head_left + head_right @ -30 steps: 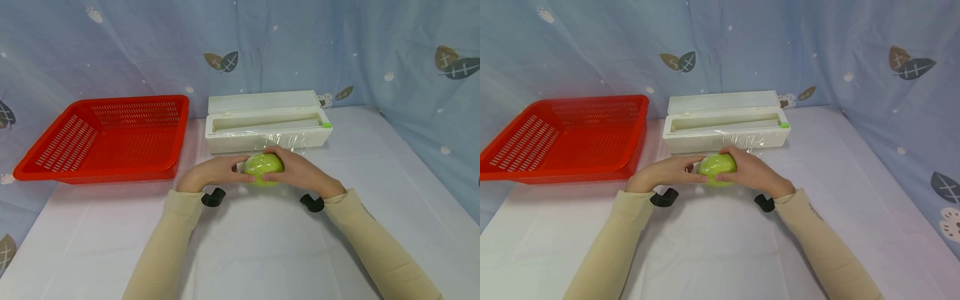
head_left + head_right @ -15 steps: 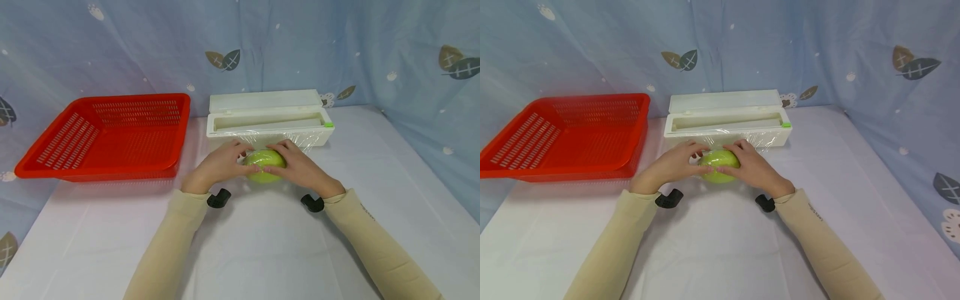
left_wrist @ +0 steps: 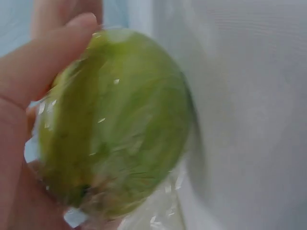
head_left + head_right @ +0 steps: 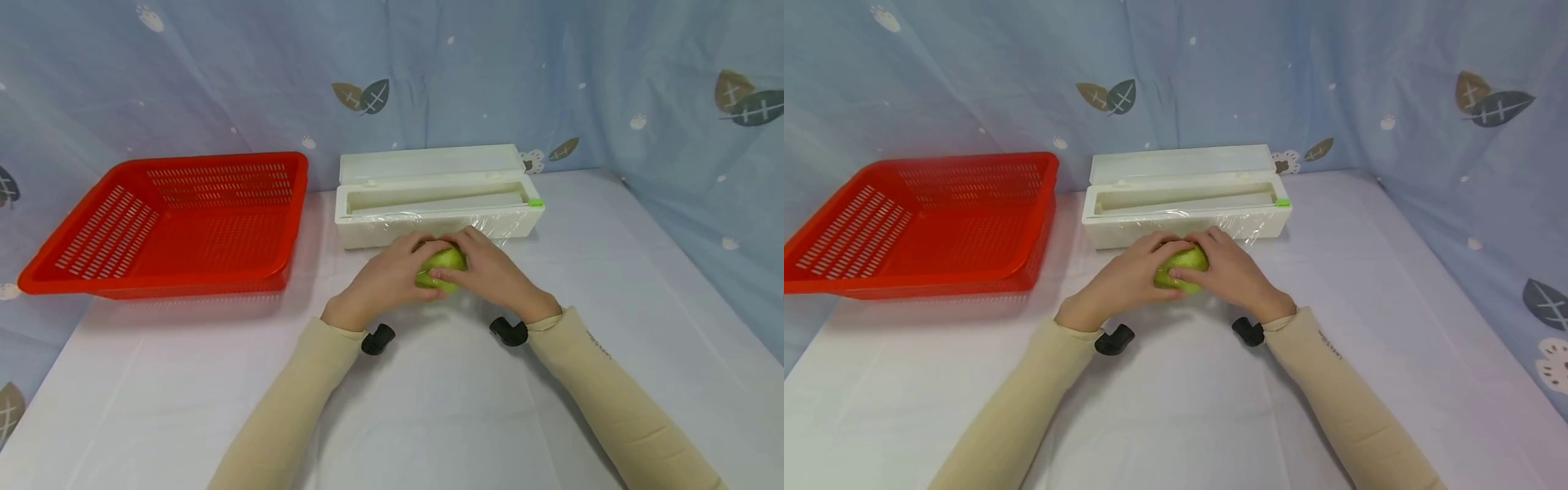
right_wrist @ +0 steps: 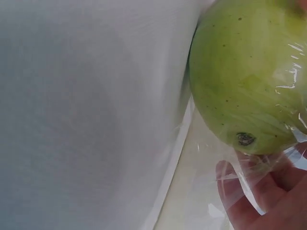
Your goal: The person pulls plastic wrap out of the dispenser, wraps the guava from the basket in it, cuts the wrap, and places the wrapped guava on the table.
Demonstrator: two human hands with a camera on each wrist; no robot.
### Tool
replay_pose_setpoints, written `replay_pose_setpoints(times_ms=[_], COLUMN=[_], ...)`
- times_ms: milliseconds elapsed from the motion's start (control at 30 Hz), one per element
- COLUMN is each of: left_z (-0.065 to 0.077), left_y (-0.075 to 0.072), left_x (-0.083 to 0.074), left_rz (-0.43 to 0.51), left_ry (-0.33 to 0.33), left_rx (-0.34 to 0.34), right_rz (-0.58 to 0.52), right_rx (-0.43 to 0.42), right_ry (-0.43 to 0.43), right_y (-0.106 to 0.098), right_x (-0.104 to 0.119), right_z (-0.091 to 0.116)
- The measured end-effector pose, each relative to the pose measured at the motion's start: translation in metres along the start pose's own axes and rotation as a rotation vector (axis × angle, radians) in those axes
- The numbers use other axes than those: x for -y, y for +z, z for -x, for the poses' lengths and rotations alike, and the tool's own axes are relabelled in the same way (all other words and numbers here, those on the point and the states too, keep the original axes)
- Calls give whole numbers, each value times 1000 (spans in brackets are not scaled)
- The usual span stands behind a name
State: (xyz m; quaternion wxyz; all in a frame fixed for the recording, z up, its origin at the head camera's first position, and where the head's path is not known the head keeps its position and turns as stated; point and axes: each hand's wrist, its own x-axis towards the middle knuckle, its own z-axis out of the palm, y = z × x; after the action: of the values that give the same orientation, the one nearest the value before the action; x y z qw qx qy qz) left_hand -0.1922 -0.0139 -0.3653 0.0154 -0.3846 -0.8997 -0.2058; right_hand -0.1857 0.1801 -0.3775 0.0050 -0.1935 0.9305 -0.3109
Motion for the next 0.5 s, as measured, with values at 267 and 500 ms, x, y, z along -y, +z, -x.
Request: replay_pose_setpoints(times_ms=[267, 500], left_z=[-2, -3], left_y=[6, 6], left_x=[4, 8], left_rz=[-17, 35], left_ry=[-30, -53], left_rx=[-12, -2], right_rz=[-25, -82], right_rx=[23, 28], right_ry=[-43, -27], right_y=[-1, -2], right_x=[-3, -7], right_z=[-1, -1])
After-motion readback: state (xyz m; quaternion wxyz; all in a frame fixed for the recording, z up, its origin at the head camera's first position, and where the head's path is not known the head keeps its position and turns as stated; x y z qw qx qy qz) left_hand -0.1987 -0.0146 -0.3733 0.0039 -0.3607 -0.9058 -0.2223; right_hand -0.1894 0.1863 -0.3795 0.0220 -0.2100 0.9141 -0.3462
